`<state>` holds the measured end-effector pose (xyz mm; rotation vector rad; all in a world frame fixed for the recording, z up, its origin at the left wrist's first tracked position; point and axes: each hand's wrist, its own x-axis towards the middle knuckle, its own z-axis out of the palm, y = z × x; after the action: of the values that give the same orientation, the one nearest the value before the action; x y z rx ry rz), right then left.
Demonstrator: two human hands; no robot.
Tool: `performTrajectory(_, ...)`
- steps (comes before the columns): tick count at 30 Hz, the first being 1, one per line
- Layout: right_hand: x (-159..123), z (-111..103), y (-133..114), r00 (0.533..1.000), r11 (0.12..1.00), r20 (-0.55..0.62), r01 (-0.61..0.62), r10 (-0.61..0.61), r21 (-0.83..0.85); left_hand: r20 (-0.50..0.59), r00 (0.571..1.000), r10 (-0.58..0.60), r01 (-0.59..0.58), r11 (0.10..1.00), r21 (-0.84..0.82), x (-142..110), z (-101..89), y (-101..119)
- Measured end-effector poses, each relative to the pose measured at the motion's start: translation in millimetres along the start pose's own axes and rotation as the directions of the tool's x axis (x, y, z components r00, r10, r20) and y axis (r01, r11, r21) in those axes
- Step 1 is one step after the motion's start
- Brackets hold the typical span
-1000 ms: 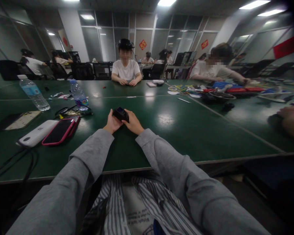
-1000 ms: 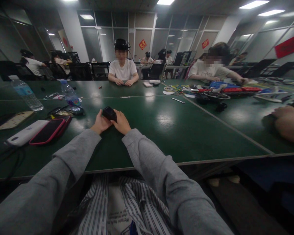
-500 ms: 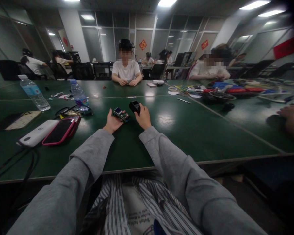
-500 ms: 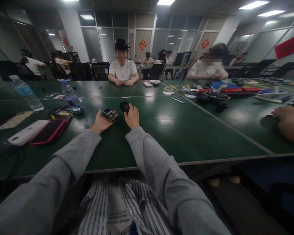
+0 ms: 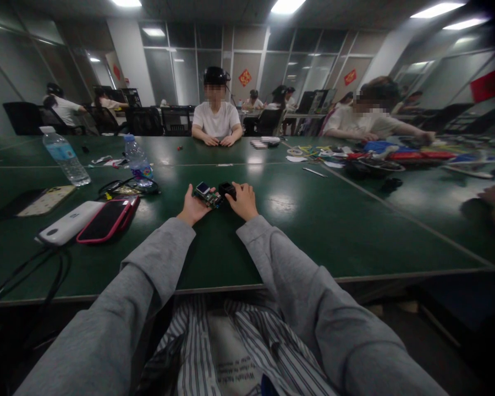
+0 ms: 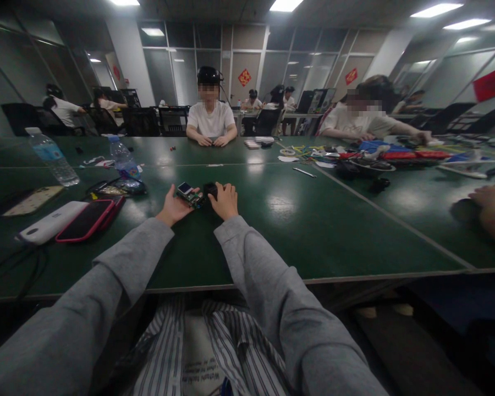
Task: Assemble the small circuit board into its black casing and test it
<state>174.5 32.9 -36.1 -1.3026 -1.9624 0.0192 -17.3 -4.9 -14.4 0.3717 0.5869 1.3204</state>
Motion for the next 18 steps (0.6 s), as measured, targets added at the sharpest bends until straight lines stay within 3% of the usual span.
performTrajectory(18,-3,-15,-19,0.996,0.987,0.018,-0.085,0.088,-0.136,0.001,1.0,-0.002,0.002,1.0,0.027,0,0.2,0)
